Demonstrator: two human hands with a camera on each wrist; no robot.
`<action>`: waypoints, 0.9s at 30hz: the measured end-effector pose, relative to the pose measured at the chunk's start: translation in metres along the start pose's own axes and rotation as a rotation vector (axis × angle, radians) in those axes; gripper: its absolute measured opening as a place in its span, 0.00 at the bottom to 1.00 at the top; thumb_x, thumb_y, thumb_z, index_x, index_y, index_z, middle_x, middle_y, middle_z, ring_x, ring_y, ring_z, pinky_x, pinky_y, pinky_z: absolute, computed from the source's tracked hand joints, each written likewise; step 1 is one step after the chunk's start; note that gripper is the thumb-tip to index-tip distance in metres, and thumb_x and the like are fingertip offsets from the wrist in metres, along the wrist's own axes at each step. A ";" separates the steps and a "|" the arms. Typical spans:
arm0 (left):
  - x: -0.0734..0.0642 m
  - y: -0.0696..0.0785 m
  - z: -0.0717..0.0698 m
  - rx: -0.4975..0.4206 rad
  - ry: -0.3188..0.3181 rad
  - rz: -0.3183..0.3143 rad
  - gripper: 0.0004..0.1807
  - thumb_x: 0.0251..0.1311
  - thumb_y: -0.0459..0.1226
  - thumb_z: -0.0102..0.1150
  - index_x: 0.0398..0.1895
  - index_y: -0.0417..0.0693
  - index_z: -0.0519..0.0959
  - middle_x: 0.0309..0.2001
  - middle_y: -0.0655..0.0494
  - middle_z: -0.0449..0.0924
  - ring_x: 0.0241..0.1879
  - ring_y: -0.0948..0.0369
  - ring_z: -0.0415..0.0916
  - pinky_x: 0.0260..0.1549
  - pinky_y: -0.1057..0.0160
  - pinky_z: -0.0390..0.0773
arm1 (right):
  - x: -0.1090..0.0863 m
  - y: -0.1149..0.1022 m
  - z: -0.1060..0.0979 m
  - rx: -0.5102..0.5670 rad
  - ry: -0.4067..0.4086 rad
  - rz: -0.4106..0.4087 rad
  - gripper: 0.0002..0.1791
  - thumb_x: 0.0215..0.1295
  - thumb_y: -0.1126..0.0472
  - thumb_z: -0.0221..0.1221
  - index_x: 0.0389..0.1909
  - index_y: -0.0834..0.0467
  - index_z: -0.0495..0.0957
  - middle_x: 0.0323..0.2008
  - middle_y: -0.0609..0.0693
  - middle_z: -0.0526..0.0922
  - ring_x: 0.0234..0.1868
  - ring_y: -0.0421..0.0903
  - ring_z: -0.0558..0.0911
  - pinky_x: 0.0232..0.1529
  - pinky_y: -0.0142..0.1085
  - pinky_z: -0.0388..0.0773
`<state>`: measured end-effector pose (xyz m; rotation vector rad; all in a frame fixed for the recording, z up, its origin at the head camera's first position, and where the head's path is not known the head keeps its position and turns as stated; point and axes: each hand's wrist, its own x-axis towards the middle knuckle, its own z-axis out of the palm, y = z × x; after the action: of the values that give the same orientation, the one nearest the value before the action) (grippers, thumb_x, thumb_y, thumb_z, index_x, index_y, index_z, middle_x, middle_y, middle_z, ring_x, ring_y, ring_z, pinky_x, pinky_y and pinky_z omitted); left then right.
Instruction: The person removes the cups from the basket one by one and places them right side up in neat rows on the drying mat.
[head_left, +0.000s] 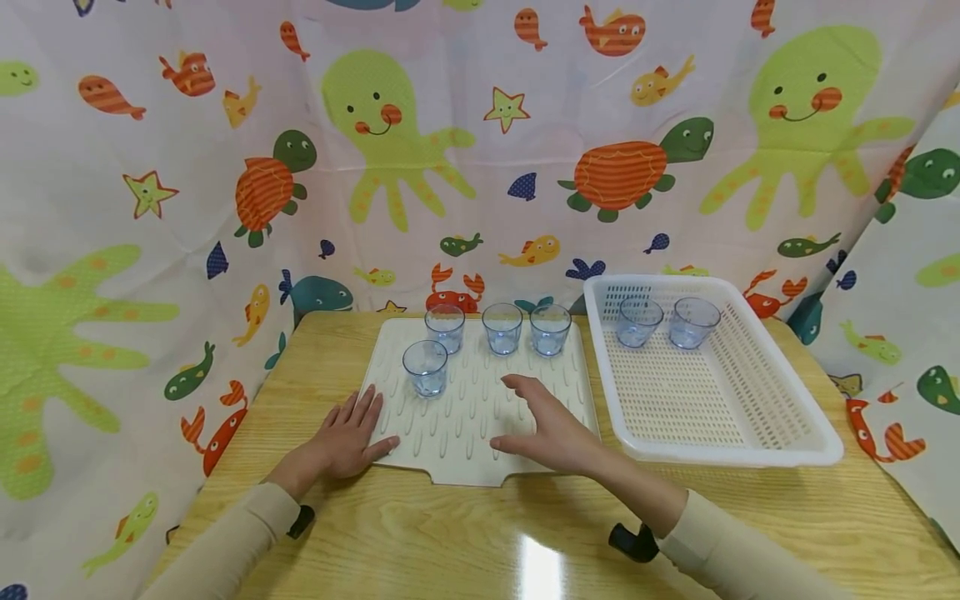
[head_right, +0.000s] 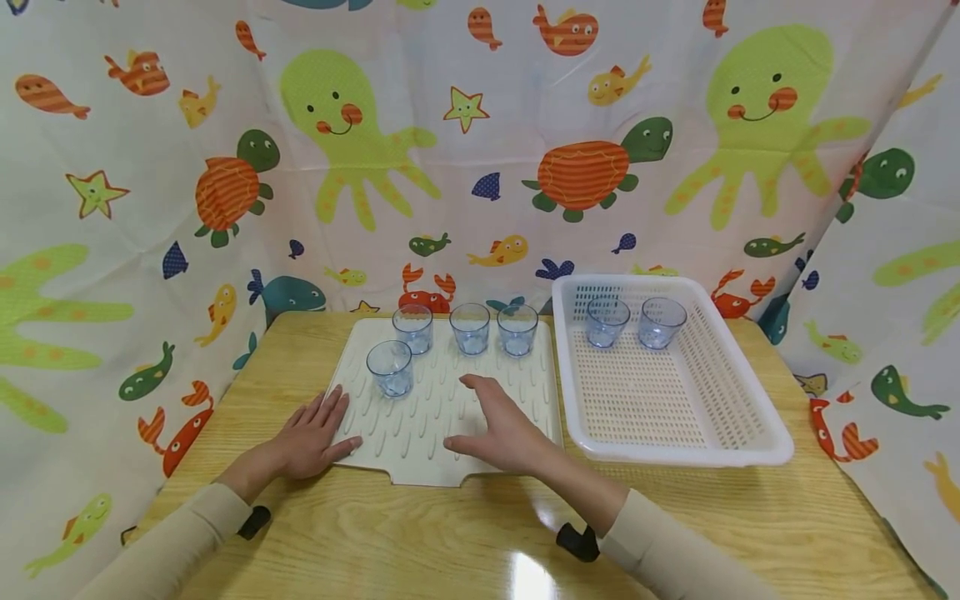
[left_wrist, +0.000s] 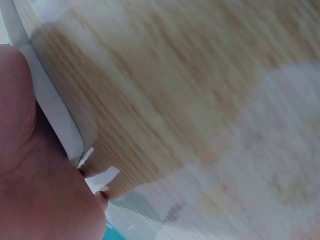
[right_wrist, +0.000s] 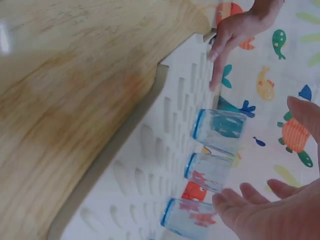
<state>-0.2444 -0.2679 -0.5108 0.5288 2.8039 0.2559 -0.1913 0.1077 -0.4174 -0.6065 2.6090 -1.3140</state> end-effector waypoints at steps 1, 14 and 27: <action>0.000 0.000 0.000 0.000 0.001 0.001 0.56 0.69 0.72 0.36 0.83 0.39 0.41 0.83 0.41 0.32 0.81 0.38 0.31 0.73 0.32 0.38 | -0.002 0.000 -0.002 -0.002 -0.005 -0.018 0.49 0.61 0.48 0.72 0.78 0.57 0.59 0.75 0.56 0.64 0.74 0.59 0.66 0.69 0.58 0.67; -0.002 0.003 0.000 -0.016 -0.010 0.003 0.54 0.72 0.69 0.38 0.83 0.39 0.41 0.83 0.41 0.32 0.80 0.38 0.31 0.73 0.33 0.38 | -0.037 0.001 -0.043 -0.017 -0.048 -0.044 0.48 0.62 0.49 0.72 0.78 0.53 0.57 0.76 0.56 0.62 0.74 0.61 0.66 0.69 0.59 0.66; -0.002 0.004 -0.003 0.000 0.003 -0.002 0.55 0.71 0.70 0.38 0.83 0.39 0.41 0.83 0.40 0.33 0.80 0.38 0.31 0.73 0.33 0.38 | -0.059 0.012 -0.094 -0.050 0.021 -0.037 0.46 0.64 0.50 0.71 0.75 0.60 0.60 0.73 0.62 0.65 0.71 0.67 0.67 0.67 0.63 0.66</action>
<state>-0.2420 -0.2656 -0.5072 0.5260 2.8072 0.2565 -0.1707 0.2081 -0.3729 -0.6555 2.6674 -1.2755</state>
